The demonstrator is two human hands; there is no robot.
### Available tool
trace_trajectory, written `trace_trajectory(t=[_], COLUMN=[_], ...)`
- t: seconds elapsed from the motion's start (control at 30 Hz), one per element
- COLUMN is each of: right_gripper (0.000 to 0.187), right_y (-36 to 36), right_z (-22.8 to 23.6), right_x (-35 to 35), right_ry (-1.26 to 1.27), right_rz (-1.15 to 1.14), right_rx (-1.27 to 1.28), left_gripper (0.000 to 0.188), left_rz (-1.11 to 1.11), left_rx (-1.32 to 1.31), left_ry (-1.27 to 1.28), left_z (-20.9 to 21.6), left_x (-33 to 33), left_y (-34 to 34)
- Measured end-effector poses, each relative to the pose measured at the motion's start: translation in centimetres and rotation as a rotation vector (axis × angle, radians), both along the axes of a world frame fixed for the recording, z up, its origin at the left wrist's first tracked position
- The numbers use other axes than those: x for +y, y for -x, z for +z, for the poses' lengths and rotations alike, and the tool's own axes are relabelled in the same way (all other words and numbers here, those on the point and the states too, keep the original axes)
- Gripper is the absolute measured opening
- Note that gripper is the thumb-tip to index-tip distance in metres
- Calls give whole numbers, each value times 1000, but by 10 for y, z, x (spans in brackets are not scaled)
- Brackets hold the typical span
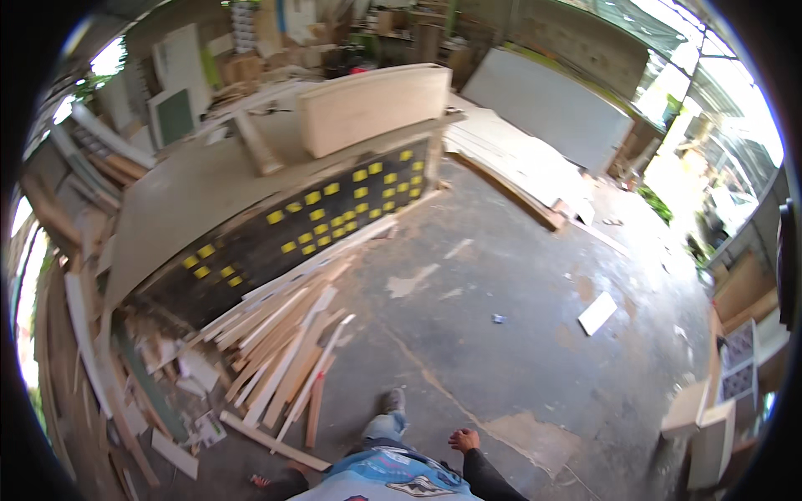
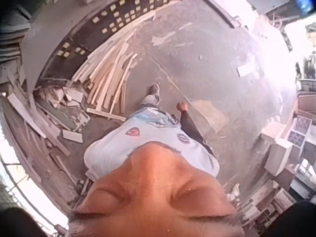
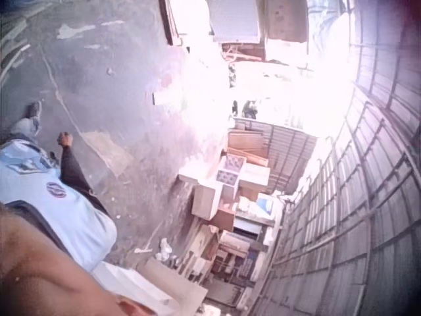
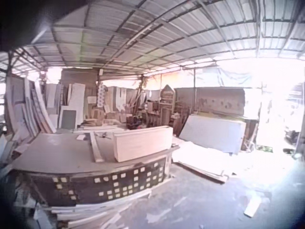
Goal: The person measures a wooden panel against a frame, cuts a section using a hand saw, and then sands the edges of the panel by hand with sandpaper.
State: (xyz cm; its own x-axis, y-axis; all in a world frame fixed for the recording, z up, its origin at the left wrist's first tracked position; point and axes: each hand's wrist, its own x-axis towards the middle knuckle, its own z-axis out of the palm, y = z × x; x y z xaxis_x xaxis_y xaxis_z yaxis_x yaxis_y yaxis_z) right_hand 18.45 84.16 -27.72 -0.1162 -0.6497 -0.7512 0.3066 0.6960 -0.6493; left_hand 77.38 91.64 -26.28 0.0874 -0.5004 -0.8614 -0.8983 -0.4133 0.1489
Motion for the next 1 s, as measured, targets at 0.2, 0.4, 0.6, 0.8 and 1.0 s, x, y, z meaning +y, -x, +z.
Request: trace_trajectory(t=[0.2,0.4,0.6,0.8,1.0], right_gripper=[18,28,29,30,22], right_y=[65,156,143,261,372], right_z=[2,-77,-16,23,46], right_x=[-62,-62,-243,-495,-808], right_ry=[-29,-334,-399,-335,202], right_rz=[-174,-219,299,505,-42], right_rx=[228,221,393,649,491], left_gripper=[24,41,34,19,23], left_rz=[291,337,240,462,787], left_rx=[176,891,675,306,309], left_ry=[639,665,617,380,-39], left_z=[44,116,87,23,-20], left_x=[-376,-661,-788,-800,-807], left_y=[106,340,346,317,287])
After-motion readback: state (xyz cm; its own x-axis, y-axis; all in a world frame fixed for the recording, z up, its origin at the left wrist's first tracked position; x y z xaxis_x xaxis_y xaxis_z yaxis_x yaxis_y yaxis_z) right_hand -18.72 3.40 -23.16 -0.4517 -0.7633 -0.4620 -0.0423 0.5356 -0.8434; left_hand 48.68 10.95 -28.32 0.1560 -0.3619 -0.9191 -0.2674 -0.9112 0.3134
